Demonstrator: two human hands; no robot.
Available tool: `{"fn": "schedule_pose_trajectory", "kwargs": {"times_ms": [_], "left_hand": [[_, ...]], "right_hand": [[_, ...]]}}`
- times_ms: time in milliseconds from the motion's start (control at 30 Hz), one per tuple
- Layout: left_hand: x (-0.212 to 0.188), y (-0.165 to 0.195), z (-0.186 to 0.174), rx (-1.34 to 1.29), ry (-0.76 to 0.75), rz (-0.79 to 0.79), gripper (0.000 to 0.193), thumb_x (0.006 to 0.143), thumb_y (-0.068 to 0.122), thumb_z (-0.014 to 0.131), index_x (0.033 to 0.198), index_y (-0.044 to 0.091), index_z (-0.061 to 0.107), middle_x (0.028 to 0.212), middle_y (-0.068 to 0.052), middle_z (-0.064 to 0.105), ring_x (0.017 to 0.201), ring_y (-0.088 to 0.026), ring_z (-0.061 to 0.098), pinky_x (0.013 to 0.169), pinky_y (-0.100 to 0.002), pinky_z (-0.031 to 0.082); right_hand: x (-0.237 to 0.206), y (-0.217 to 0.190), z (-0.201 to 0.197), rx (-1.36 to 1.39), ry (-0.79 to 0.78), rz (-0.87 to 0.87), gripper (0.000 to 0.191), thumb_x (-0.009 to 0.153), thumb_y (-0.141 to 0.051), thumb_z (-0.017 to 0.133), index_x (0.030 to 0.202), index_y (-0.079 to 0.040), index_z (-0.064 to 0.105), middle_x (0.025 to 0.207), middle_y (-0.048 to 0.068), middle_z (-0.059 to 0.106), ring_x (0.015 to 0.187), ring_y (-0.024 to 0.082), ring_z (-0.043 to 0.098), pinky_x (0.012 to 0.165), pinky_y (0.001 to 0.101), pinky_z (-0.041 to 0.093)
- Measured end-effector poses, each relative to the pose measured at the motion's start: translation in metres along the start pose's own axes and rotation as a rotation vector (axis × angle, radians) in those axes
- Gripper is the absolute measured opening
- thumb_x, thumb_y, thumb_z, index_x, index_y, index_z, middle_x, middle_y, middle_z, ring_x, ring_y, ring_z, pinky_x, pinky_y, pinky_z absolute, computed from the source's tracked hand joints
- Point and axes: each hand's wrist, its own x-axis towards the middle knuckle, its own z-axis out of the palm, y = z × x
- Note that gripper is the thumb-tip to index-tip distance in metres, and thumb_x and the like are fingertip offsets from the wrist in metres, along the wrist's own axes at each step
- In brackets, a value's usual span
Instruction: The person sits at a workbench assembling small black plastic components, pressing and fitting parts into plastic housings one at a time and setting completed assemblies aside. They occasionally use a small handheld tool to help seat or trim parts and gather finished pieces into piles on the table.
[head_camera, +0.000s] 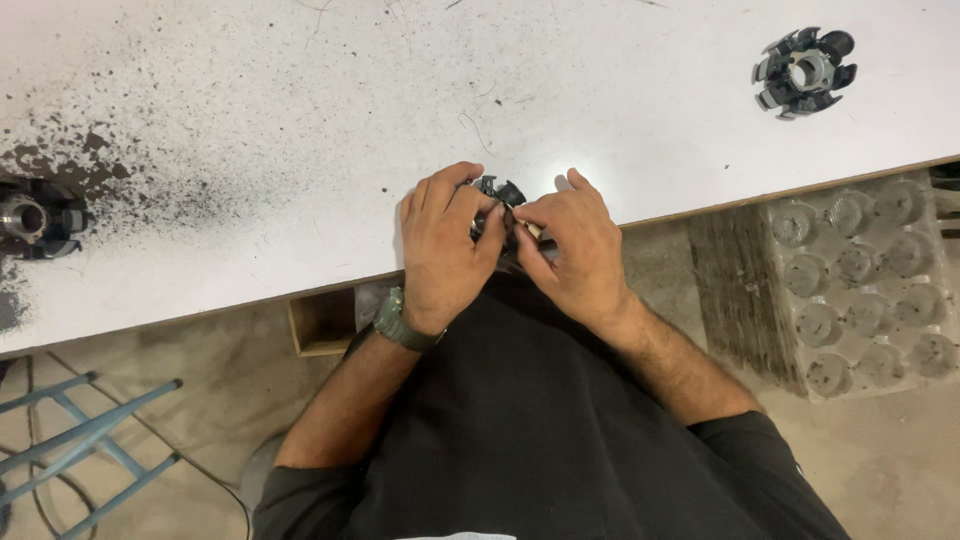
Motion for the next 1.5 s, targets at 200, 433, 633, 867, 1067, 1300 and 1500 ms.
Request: {"fn": "schedule_pose_trajectory", "kwargs": {"times_ms": [200, 433, 633, 867, 1067, 1300, 1500], "left_hand": [[-0.001, -0.004, 0.007, 0.064, 0.044, 0.058, 0.013, 0.086, 0.009, 0.074, 0.087, 0.007, 0.061, 0.128, -0.009, 0.064, 0.116, -0.027, 0.059, 0.101, -0.046, 0.041], [-0.003, -0.007, 0.009, 0.066, 0.099, 0.091, 0.015, 0.082, 0.007, 0.073, 0.086, 0.006, 0.059, 0.129, -0.010, 0.064, 0.114, -0.027, 0.059, 0.099, -0.046, 0.042], [-0.006, -0.012, 0.009, 0.065, 0.105, 0.094, 0.014, 0.083, 0.006, 0.072, 0.085, 0.006, 0.058, 0.129, -0.010, 0.064, 0.114, -0.026, 0.059, 0.098, -0.045, 0.043], [-0.004, -0.009, -0.018, 0.051, 0.222, 0.102, 0.020, 0.088, 0.009, 0.076, 0.101, 0.004, 0.062, 0.140, -0.015, 0.055, 0.126, -0.032, 0.055, 0.107, -0.049, 0.046], [0.008, -0.005, -0.033, 0.132, 0.015, 0.140, 0.026, 0.085, 0.010, 0.078, 0.106, 0.005, 0.063, 0.136, -0.014, 0.055, 0.120, -0.032, 0.057, 0.098, -0.047, 0.049], [0.020, 0.003, -0.029, 0.205, -0.186, 0.123, 0.029, 0.084, 0.014, 0.079, 0.104, 0.001, 0.062, 0.110, -0.013, 0.058, 0.097, -0.034, 0.059, 0.081, -0.046, 0.049], [0.020, 0.008, -0.028, 0.231, -0.155, 0.087, 0.020, 0.082, 0.009, 0.077, 0.097, 0.004, 0.064, 0.108, -0.010, 0.061, 0.098, -0.030, 0.062, 0.083, -0.045, 0.050]], "right_hand": [[-0.005, 0.001, -0.001, 0.011, 0.024, 0.010, 0.026, 0.089, 0.000, 0.077, 0.111, -0.007, 0.065, 0.099, 0.006, 0.069, 0.090, 0.023, 0.068, 0.121, 0.0556, 0.043], [-0.004, 0.000, 0.005, -0.028, 0.014, -0.049, 0.028, 0.089, 0.001, 0.079, 0.112, -0.007, 0.066, 0.103, 0.007, 0.068, 0.099, 0.024, 0.067, 0.120, 0.0560, 0.042], [0.000, -0.003, 0.008, -0.096, -0.015, -0.055, 0.026, 0.088, 0.002, 0.079, 0.109, -0.008, 0.069, 0.099, 0.005, 0.067, 0.098, 0.024, 0.067, 0.120, 0.0566, 0.044], [0.000, -0.003, 0.001, -0.030, 0.061, -0.068, 0.026, 0.091, 0.002, 0.076, 0.112, -0.006, 0.064, 0.099, 0.008, 0.069, 0.094, 0.026, 0.069, 0.119, 0.0581, 0.043], [0.002, 0.002, 0.005, 0.044, 0.109, 0.032, 0.023, 0.093, 0.002, 0.074, 0.112, -0.005, 0.062, 0.097, 0.008, 0.068, 0.092, 0.030, 0.068, 0.117, 0.0557, 0.048], [0.004, 0.001, 0.009, 0.061, 0.095, 0.024, 0.023, 0.093, 0.002, 0.073, 0.111, -0.006, 0.062, 0.097, 0.007, 0.068, 0.093, 0.030, 0.067, 0.114, 0.0560, 0.048], [0.003, 0.003, 0.006, 0.079, 0.102, 0.036, 0.022, 0.093, 0.002, 0.073, 0.111, -0.007, 0.062, 0.096, 0.008, 0.066, 0.091, 0.031, 0.065, 0.113, 0.0551, 0.049]]}}
